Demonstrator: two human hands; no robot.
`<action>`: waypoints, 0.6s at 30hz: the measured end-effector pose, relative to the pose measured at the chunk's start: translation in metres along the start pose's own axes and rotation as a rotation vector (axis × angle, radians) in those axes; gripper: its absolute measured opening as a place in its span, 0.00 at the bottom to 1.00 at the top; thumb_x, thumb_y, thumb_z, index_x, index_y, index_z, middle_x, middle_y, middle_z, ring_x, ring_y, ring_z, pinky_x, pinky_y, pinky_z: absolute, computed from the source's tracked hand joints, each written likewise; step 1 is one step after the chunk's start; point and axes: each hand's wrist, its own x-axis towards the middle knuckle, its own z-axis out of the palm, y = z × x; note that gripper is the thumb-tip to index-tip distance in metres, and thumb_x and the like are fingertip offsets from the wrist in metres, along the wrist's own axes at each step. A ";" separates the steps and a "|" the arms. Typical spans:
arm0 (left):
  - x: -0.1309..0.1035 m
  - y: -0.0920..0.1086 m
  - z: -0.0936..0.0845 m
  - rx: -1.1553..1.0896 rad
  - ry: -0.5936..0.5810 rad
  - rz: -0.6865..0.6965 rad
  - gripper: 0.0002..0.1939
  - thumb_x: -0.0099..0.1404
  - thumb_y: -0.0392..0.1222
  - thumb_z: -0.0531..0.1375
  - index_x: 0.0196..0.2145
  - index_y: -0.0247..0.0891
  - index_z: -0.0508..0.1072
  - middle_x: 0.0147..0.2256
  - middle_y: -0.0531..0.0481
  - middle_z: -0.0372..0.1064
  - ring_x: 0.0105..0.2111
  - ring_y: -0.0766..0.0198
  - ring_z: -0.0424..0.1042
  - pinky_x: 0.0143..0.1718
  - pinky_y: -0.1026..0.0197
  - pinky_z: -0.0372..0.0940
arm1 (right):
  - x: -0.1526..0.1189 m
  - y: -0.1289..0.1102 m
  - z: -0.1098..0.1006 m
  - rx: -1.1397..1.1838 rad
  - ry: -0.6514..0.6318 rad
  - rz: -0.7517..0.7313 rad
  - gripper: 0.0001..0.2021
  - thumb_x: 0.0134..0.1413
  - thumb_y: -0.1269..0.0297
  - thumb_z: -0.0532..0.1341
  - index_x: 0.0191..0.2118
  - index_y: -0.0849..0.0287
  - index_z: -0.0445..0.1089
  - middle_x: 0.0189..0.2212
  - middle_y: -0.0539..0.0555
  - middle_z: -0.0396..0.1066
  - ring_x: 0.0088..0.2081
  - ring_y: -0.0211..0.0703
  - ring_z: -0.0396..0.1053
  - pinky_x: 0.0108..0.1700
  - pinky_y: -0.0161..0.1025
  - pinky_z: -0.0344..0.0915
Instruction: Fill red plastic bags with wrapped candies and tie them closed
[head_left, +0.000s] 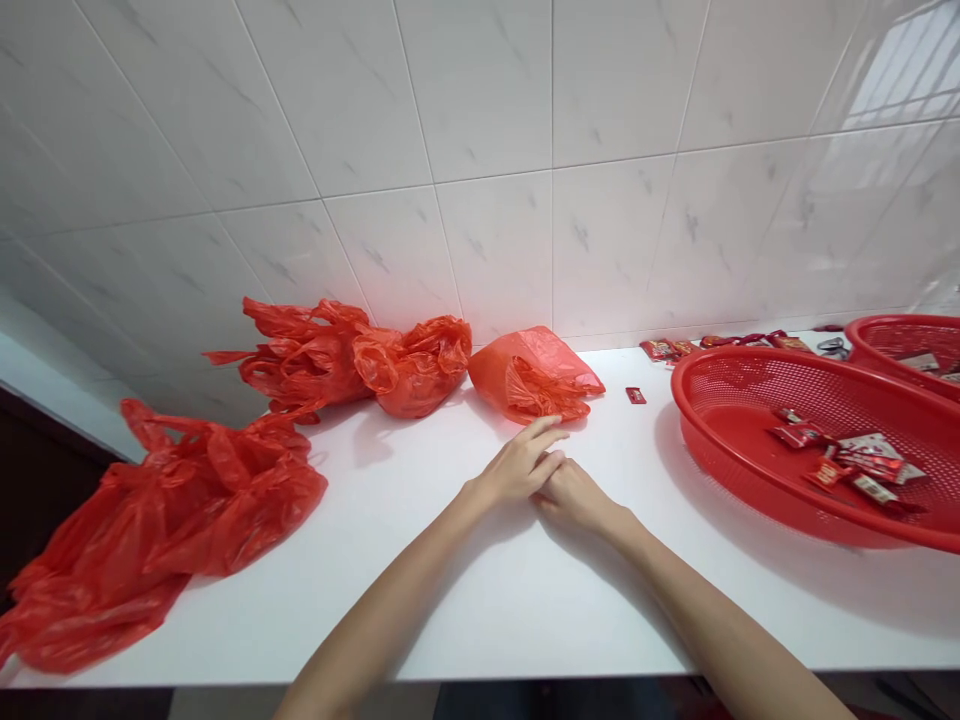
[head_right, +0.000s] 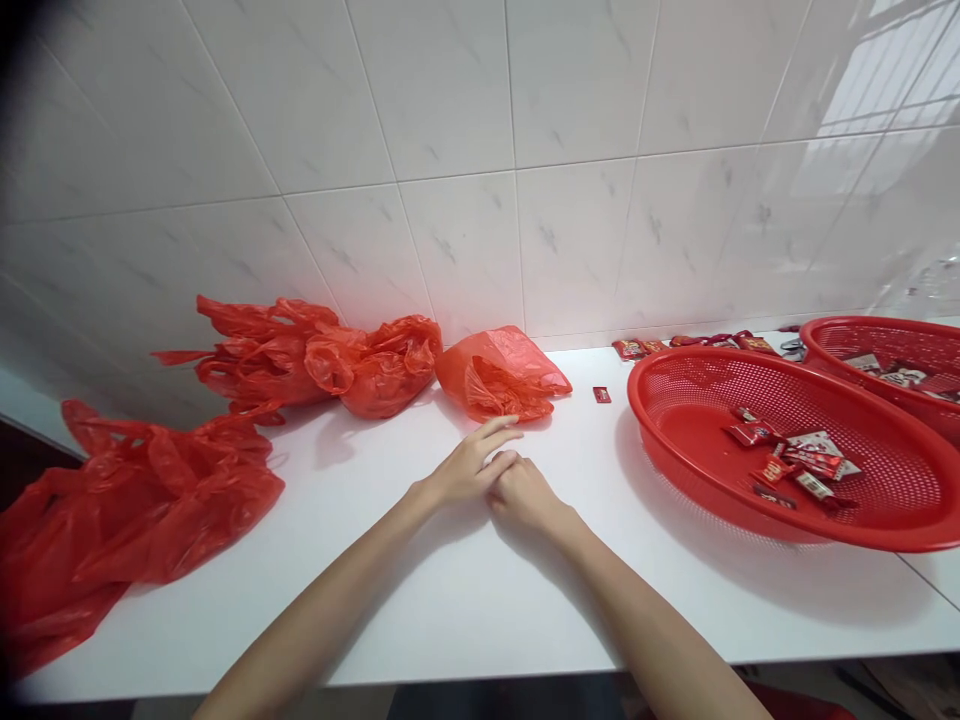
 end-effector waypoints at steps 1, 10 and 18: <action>0.013 -0.007 0.010 0.002 0.008 -0.031 0.18 0.70 0.41 0.54 0.54 0.40 0.73 0.63 0.41 0.62 0.63 0.52 0.64 0.62 0.50 0.63 | 0.000 0.001 0.000 -0.003 -0.006 -0.009 0.08 0.52 0.77 0.59 0.37 0.62 0.73 0.38 0.59 0.74 0.41 0.49 0.70 0.43 0.42 0.63; 0.039 -0.079 0.042 0.111 0.271 -0.286 0.18 0.61 0.34 0.59 0.49 0.38 0.75 0.52 0.38 0.71 0.54 0.47 0.71 0.59 0.43 0.65 | -0.002 -0.007 -0.009 -0.148 -0.099 -0.001 0.08 0.57 0.73 0.58 0.42 0.60 0.71 0.44 0.61 0.73 0.43 0.51 0.69 0.44 0.44 0.63; 0.018 -0.064 0.039 0.039 0.392 -0.157 0.06 0.64 0.36 0.55 0.32 0.38 0.72 0.49 0.41 0.70 0.50 0.56 0.73 0.52 0.53 0.70 | 0.003 0.014 -0.016 -0.019 0.269 0.415 0.16 0.61 0.66 0.56 0.54 0.59 0.65 0.51 0.64 0.69 0.41 0.51 0.73 0.38 0.43 0.67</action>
